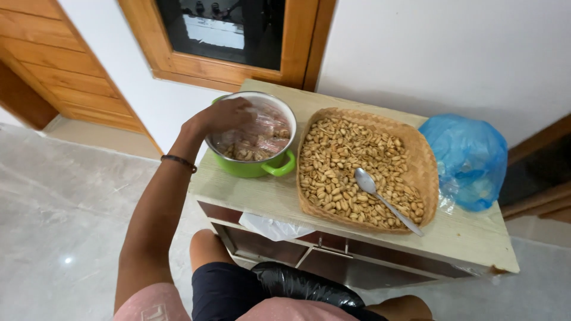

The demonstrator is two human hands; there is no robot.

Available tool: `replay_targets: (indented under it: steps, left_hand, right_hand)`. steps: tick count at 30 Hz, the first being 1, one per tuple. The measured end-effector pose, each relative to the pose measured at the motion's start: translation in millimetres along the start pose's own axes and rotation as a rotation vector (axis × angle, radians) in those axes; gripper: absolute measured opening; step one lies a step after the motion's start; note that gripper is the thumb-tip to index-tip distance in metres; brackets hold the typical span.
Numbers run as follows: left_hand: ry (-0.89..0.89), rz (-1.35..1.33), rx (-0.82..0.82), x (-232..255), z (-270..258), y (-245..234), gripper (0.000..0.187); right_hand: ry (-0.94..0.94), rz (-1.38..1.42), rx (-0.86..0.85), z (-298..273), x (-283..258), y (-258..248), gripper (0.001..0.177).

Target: Packaging peanuts into small plastic bags using a spoon and placing them in a green pot.

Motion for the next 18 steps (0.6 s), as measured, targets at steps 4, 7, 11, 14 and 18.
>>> replay_targets:
  steps: [4, 7, 11, 14, 18]
  left_hand:
    - [-0.483, -0.467, 0.188, 81, -37, -65, 0.056]
    - [-0.493, -0.450, 0.301, 82, -29, -53, 0.057]
    - [-0.226, -0.281, 0.610, 124, -26, -44, 0.053]
    - [-0.115, -0.208, 0.682, 170, -21, -34, 0.055]
    - [-0.017, -0.360, 0.656, 231, -17, -38, 0.055]
  right_hand:
    - [-0.024, -0.108, 0.092, 41, -36, 29, 0.048]
    - [-0.050, -0.185, 0.148, 94, -140, 165, 0.050]
    - [0.207, -0.371, 0.141, 286, -270, 254, 0.033]
    - [0.711, -0.595, -0.069, 308, -243, 297, 0.047]
    - [0.955, -0.830, -0.493, 300, -211, 338, 0.081]
Point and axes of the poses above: each hand's wrist, its own z-axis towards the middle knuckle, its own y-axis out of the palm, x = y × z, the point moved 2 cm from there along z, towards the middle knuckle, and after that the axes turned 10 degrees about x, right-handed, at the moved point
